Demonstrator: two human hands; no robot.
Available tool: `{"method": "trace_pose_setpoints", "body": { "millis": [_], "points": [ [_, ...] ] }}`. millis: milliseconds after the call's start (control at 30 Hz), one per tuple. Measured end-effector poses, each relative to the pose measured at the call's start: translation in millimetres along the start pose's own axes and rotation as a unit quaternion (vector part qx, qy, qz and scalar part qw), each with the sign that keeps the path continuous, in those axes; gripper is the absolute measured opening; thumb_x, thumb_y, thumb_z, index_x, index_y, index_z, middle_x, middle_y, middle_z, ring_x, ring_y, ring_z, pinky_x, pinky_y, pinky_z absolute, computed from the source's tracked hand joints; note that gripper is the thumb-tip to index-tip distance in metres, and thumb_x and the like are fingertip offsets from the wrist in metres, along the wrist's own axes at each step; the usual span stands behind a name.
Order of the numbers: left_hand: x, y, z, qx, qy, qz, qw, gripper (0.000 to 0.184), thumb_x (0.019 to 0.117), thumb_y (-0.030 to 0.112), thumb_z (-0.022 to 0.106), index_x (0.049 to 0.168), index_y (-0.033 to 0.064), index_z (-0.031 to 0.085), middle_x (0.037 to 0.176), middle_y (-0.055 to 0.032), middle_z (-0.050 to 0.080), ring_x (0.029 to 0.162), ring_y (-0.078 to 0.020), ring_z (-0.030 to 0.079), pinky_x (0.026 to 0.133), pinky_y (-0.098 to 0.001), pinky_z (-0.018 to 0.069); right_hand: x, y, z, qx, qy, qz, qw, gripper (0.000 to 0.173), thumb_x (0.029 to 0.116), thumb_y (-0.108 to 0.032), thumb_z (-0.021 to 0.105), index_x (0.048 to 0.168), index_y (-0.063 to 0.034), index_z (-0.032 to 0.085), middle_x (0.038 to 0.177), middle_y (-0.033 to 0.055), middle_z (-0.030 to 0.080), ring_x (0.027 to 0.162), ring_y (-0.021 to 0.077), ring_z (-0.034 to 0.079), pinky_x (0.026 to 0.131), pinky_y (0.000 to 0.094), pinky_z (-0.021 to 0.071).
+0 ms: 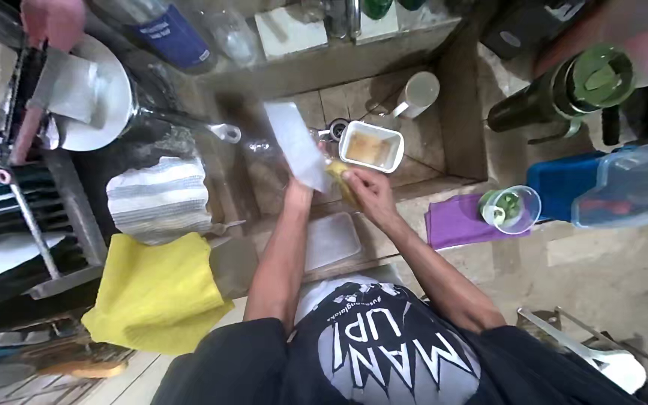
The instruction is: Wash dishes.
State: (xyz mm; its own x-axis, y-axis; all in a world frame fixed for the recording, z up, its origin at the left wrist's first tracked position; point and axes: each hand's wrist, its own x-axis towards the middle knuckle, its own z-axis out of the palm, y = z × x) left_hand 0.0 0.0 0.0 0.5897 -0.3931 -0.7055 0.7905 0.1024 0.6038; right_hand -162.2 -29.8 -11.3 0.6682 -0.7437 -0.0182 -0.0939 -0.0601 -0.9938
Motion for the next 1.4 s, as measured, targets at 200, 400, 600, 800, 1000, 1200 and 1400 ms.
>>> {"method": "trace_pose_setpoints", "body": {
  "millis": [200,400,600,800,1000,1200,1400],
  "points": [
    [0.8,-2.9,-4.0,0.155,0.099,0.027,0.983,0.042,0.1102,0.013,0.040,0.150,0.0014,0.038,0.141,-0.0227,0.053,0.123,-0.0301,0.058,0.100,-0.0466,0.0518,22.2,-13.6,-18.3,0.038,0.096,-0.013,0.995,0.025,0.1059,-0.019,0.054,0.110,-0.0007,0.071,0.098,0.0053,0.071,0.085,0.0099,0.068,0.077,0.0309,0.0592],
    [-23.6,-24.8,-14.5,0.089,-0.080,0.037,0.992,0.046,0.1070,0.030,0.038,0.151,0.0148,0.042,0.134,-0.0132,0.058,0.112,-0.0260,0.062,0.085,-0.0464,0.0566,53.1,19.2,5.2,-0.232,-0.016,-0.161,0.959,0.024,0.0985,-0.018,0.068,0.114,-0.0015,0.074,0.120,0.0156,0.069,0.108,0.0224,0.068,0.095,0.0368,0.0566],
    [-35.0,-22.7,-37.8,-0.052,-0.144,-0.055,0.987,0.073,0.1052,0.066,0.016,0.137,0.0119,0.054,0.118,-0.0090,0.067,0.105,-0.0204,0.066,0.089,-0.0412,0.0574,52.8,26.2,1.9,-0.152,-0.167,-0.174,0.958,0.021,0.0965,-0.017,0.070,0.109,-0.0014,0.077,0.120,0.0139,0.069,0.114,0.0190,0.065,0.101,0.0351,0.0542],
    [-40.5,-29.2,-44.5,-0.123,-0.311,-0.155,0.929,0.086,0.0950,0.078,0.002,0.110,0.0160,0.060,0.093,-0.0053,0.070,0.085,-0.0192,0.069,0.072,-0.0415,0.0595,53.1,22.7,2.9,-0.078,-0.251,-0.225,0.938,0.016,0.0970,-0.006,0.064,0.103,0.0006,0.077,0.120,0.0164,0.071,0.126,0.0280,0.061,0.113,0.0426,0.0468],
    [-31.6,-8.1,-43.5,-0.123,-0.259,-0.142,0.947,0.086,0.0960,0.078,0.010,0.124,0.0146,0.060,0.103,-0.0078,0.072,0.094,-0.0201,0.070,0.079,-0.0431,0.0606,50.2,-1.4,-15.9,-0.314,-0.290,-0.301,0.853,0.024,0.0988,-0.018,0.057,0.103,-0.0208,0.081,0.127,-0.0028,0.072,0.140,0.0333,0.048,0.114,0.0630,0.0292],
    [3.8,-22.3,-56.3,-0.146,-0.443,-0.059,0.883,0.049,0.1023,0.054,0.035,0.119,0.0191,0.065,0.113,-0.0069,0.072,0.106,-0.0217,0.069,0.087,-0.0431,0.0597,34.1,-27.0,-30.1,-0.397,-0.229,-0.299,0.837,0.022,0.0969,-0.017,0.059,0.105,-0.0193,0.079,0.135,0.0057,0.066,0.139,0.0344,0.048,0.115,0.0629,0.0309],
    [-16.9,-44.0,-38.4,-0.166,-0.401,0.044,0.900,0.034,0.0849,0.030,0.073,0.113,0.0204,0.056,0.112,-0.0045,0.068,0.103,-0.0191,0.068,0.086,-0.0418,0.0586,10.2,-32.5,-11.8,-0.374,-0.005,-0.152,0.915,0.017,0.0920,-0.031,0.072,0.098,-0.0175,0.080,0.147,0.0189,0.052,0.138,0.0359,0.046,0.110,0.0510,0.0437]
  ]
}}
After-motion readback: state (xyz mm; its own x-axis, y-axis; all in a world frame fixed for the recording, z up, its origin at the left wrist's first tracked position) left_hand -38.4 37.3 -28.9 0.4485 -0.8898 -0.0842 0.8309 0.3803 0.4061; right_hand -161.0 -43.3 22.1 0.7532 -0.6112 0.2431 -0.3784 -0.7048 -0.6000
